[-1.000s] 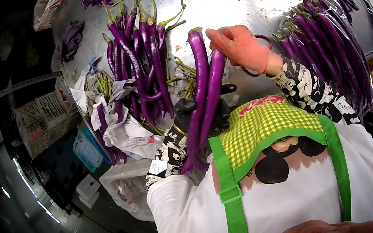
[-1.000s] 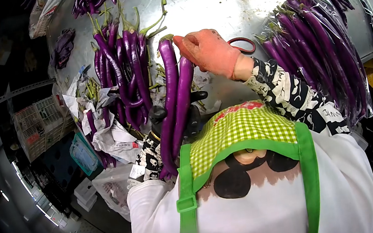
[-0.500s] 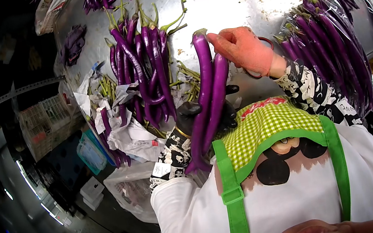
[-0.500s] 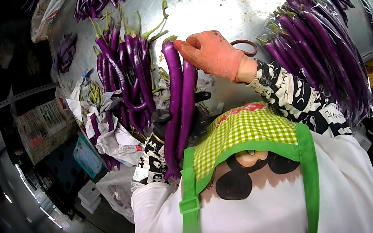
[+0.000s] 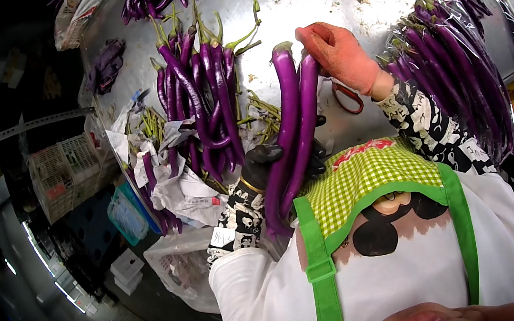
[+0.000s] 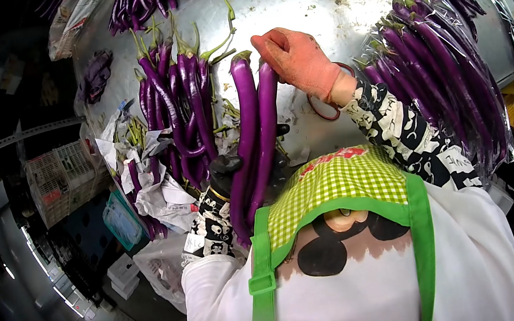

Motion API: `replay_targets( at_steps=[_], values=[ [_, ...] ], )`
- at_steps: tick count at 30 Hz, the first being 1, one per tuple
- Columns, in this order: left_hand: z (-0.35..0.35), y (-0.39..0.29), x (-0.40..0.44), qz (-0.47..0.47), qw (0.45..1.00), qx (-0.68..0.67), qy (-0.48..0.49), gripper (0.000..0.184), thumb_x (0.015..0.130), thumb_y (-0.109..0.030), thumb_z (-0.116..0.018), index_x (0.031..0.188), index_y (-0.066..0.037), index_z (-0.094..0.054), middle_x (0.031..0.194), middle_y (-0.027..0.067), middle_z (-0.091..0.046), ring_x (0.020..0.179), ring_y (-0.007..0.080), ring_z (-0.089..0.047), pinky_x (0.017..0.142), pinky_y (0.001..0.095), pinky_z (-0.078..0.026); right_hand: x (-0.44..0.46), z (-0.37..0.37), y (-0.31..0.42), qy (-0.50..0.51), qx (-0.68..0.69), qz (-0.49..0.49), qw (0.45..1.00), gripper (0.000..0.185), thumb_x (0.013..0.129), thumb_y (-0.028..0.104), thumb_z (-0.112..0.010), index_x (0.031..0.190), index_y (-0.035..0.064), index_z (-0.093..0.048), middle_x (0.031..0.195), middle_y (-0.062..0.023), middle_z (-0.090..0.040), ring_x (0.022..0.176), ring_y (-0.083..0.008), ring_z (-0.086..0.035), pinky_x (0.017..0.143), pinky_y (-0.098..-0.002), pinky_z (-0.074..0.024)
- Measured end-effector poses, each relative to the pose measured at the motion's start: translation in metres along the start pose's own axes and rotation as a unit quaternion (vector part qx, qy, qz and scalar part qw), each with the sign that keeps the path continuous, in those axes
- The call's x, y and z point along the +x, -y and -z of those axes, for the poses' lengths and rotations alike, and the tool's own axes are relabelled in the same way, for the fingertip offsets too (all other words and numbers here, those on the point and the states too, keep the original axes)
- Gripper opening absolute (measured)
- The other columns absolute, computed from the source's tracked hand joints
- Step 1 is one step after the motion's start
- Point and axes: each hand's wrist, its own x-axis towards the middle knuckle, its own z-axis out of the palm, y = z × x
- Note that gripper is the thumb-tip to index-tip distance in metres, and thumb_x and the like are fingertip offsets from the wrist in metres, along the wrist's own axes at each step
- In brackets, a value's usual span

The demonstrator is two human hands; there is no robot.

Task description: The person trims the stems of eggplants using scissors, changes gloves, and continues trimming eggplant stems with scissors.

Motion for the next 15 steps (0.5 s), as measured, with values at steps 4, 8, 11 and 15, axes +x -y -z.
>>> replay_targets(
  at_steps=[4, 8, 11, 15],
  values=[
    [0.011, 0.002, 0.006, 0.018, 0.999, -0.051, 0.003, 0.047, 0.092, -0.016, -0.06, 0.135, 0.001, -0.048, 0.131, 0.0187, -0.06, 0.119, 0.0314, -0.061, 0.098, 0.0416, -0.051, 0.004, -0.003, -0.013, -0.006, 0.079, 0.029, 0.996, 0.048, 0.102, 0.043, -0.057, 0.128, 0.0025, -0.056, 0.095, -0.003, -0.061, 0.076, -0.0094, -0.056, 0.067, -0.0254, -0.0475],
    [0.037, 0.007, 0.02, 0.053, 0.985, -0.162, 0.012, 0.047, 0.092, -0.016, -0.06, 0.134, 0.001, -0.048, 0.131, 0.0185, -0.06, 0.119, 0.0311, -0.062, 0.098, 0.0414, -0.051, 0.001, -0.009, -0.027, -0.013, 0.085, 0.021, 0.996, 0.059, 0.102, 0.046, -0.056, 0.139, 0.002, -0.046, 0.116, -0.0096, -0.06, 0.1, -0.0169, -0.061, 0.088, -0.0307, -0.0508],
    [0.057, 0.012, 0.018, 0.072, 0.966, -0.249, 0.011, 0.047, 0.092, -0.016, -0.06, 0.134, 0.001, -0.049, 0.131, 0.0183, -0.061, 0.119, 0.0309, -0.062, 0.097, 0.0412, -0.052, -0.011, -0.016, -0.03, 0.009, 0.132, -0.015, 0.991, 0.062, 0.102, 0.048, -0.052, 0.141, 0.0, -0.044, 0.123, -0.0131, -0.06, 0.108, -0.0207, -0.061, 0.094, -0.0336, -0.0506],
    [0.072, 0.016, 0.023, 0.068, 0.95, -0.303, -0.006, 0.046, 0.092, -0.016, -0.06, 0.134, 0.001, -0.049, 0.13, 0.0181, -0.061, 0.118, 0.0305, -0.062, 0.097, 0.0409, -0.052, -0.027, -0.031, -0.033, 0.077, 0.087, -0.016, 0.993, 0.063, 0.103, 0.048, -0.051, 0.145, 0.0014, -0.04, 0.132, -0.0115, -0.055, 0.115, -0.0208, -0.059, 0.092, -0.036, -0.0532]
  ],
)
